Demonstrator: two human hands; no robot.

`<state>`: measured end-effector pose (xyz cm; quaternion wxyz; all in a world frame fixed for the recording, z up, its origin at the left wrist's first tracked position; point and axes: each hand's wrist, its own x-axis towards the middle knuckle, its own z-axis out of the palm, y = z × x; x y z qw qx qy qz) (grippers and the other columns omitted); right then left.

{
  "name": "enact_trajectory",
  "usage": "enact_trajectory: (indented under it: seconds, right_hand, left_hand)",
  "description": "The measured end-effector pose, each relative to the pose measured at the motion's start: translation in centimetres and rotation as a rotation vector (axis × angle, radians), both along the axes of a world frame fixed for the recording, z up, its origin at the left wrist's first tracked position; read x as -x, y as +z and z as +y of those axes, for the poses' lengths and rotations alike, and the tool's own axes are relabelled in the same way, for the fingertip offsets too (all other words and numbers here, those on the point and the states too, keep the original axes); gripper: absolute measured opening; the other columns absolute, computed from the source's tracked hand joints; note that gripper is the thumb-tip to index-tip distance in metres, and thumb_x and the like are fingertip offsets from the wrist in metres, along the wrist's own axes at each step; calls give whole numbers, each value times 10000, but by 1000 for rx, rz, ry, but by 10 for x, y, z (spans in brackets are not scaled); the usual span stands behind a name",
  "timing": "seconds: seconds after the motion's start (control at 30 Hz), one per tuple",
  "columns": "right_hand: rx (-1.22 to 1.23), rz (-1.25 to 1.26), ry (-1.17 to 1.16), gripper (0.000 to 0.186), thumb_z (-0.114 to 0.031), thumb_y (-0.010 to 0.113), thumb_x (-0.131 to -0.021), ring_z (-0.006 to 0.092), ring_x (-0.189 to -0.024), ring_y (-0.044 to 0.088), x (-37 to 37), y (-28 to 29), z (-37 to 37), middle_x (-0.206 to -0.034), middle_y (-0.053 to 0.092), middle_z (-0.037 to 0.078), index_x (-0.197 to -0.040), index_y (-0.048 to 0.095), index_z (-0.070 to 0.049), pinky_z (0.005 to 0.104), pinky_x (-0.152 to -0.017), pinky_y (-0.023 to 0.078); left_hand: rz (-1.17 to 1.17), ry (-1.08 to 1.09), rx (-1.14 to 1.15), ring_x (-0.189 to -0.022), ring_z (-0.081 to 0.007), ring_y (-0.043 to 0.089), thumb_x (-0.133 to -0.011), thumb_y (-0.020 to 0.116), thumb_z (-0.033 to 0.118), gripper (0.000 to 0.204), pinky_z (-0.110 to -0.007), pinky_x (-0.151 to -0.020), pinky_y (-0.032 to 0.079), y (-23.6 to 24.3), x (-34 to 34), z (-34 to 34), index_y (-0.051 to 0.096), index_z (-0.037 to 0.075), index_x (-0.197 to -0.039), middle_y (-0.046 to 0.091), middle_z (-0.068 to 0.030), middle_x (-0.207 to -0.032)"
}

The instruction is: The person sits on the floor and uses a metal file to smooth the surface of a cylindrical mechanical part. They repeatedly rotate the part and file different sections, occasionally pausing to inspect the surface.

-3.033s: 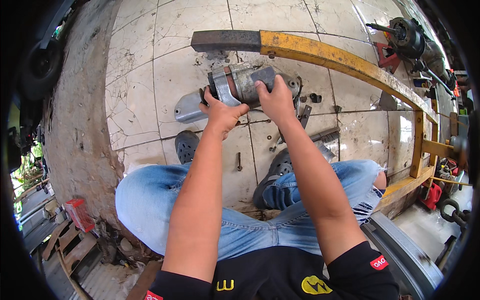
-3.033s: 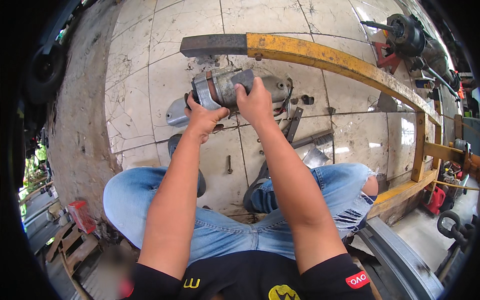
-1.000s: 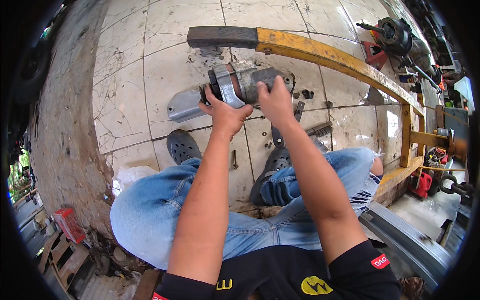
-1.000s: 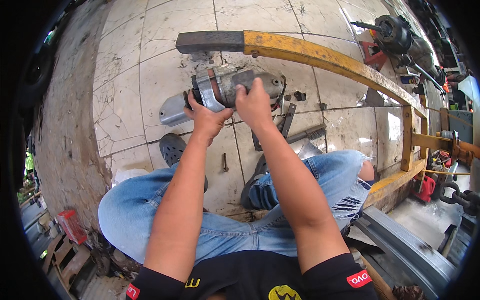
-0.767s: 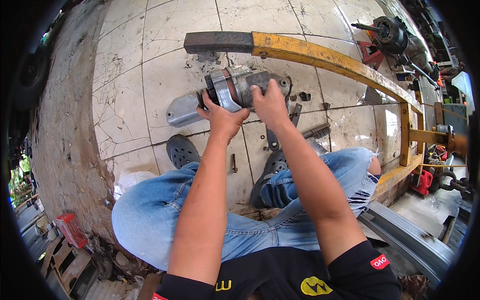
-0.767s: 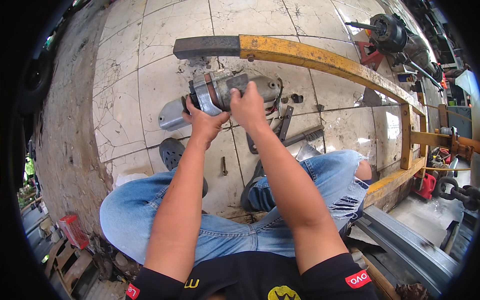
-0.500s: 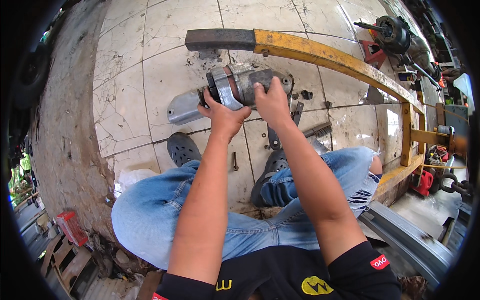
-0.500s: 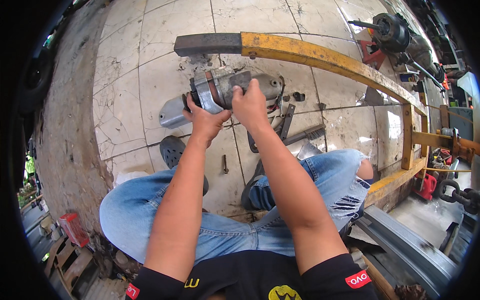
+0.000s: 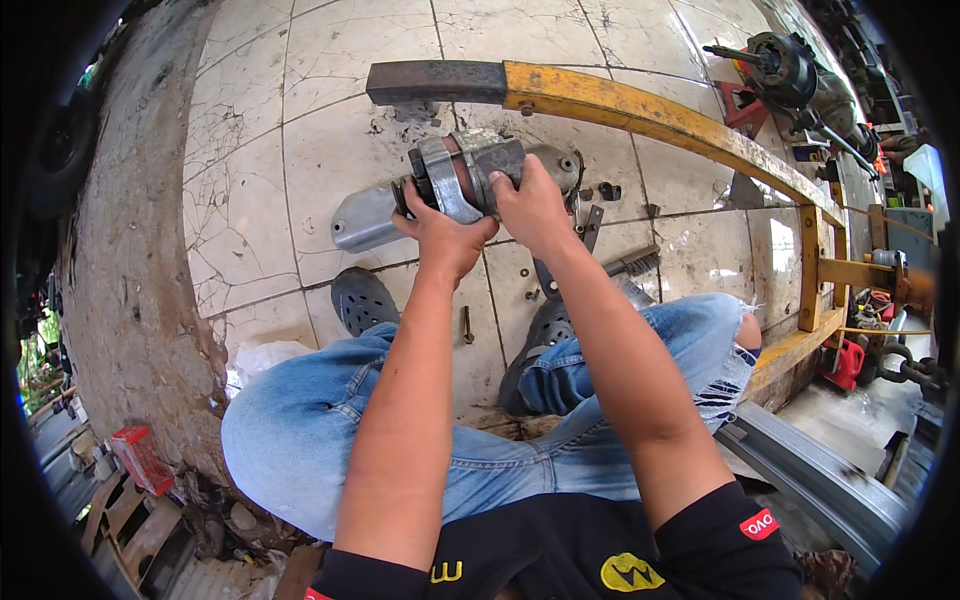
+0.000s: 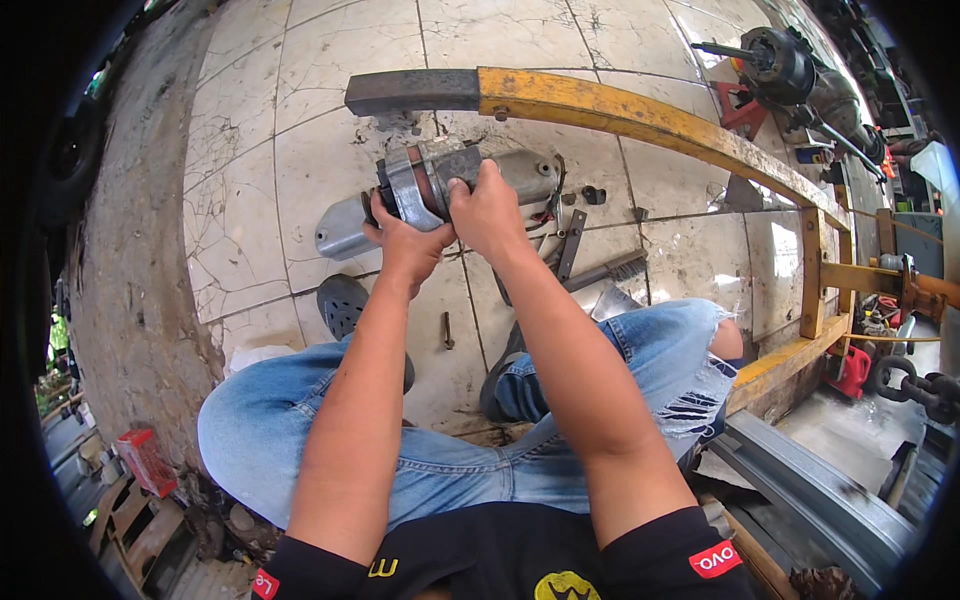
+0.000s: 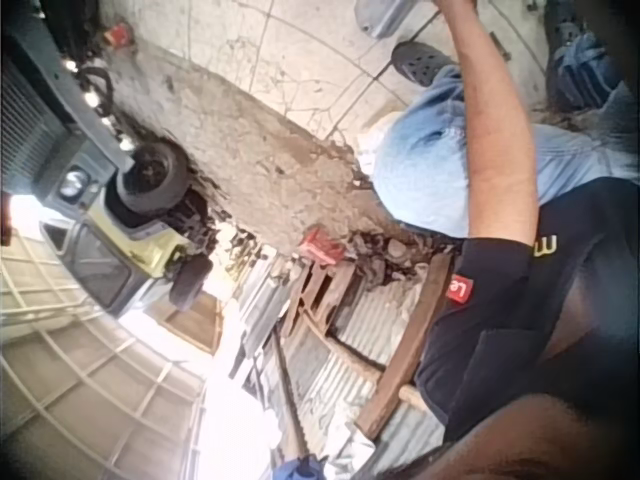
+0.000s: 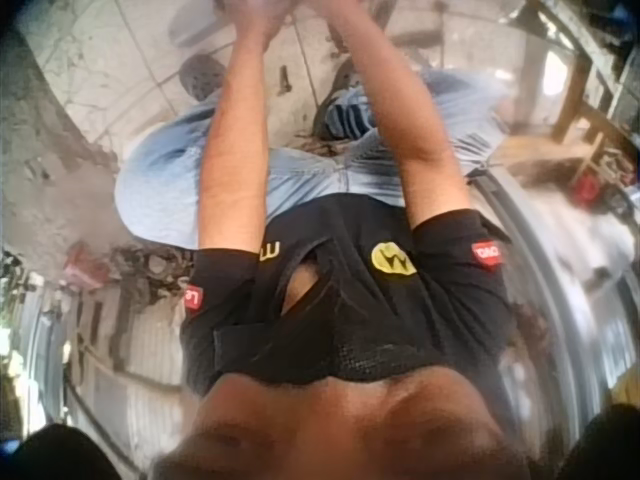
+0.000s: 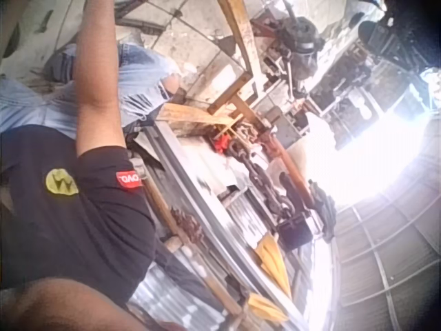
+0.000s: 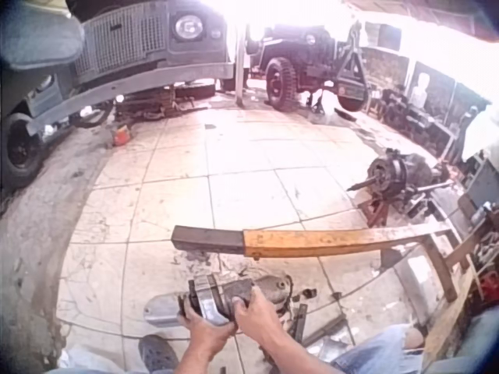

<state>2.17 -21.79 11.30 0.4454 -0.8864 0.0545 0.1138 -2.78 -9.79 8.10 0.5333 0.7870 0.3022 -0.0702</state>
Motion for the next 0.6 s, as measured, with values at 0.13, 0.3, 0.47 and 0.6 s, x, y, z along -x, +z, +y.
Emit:
enact_trajectory:
  seconds: [0.13,0.3,0.47,0.6]
  right_hand:
    - [-58,34,-25,332,-255,628,-922,522,-1005,612,-4,7,-1,-994,654,341,-1017,522,44,511,-865,476]
    - [-32,10,51,328,-255,633,-914,510,-991,623,-10,11,-9,-978,663,324,-1033,545,38,494,-851,486]
    - [43,-6,134,347,-278,644,-912,447,-978,641,-3,5,-15,-998,671,289,-1050,573,32,458,-851,490]
    - [72,-9,187,386,-327,662,-913,383,-937,655,-17,3,-29,-990,681,241,-1054,600,27,420,-823,495]
  left_hand:
    - [2,4,-11,-1452,-506,-28,-602,828,220,1305,-423,-1192,224,1,3,1,-55,-40,-1527,-5,-418,-1514]
    - [29,-20,-30,-1454,-511,-37,-596,836,237,1314,-431,-1198,213,-1,3,3,-51,-45,-1524,-9,-425,-1514]
    - [6,-22,-18,-1453,-516,-42,-589,852,260,1331,-443,-1202,204,-2,1,6,-45,-58,-1520,45,-411,-1525]
    - [13,-12,-2,-1452,-514,-39,-614,854,283,1319,-454,-1200,194,-4,0,7,-41,-64,-1519,84,-400,-1530]
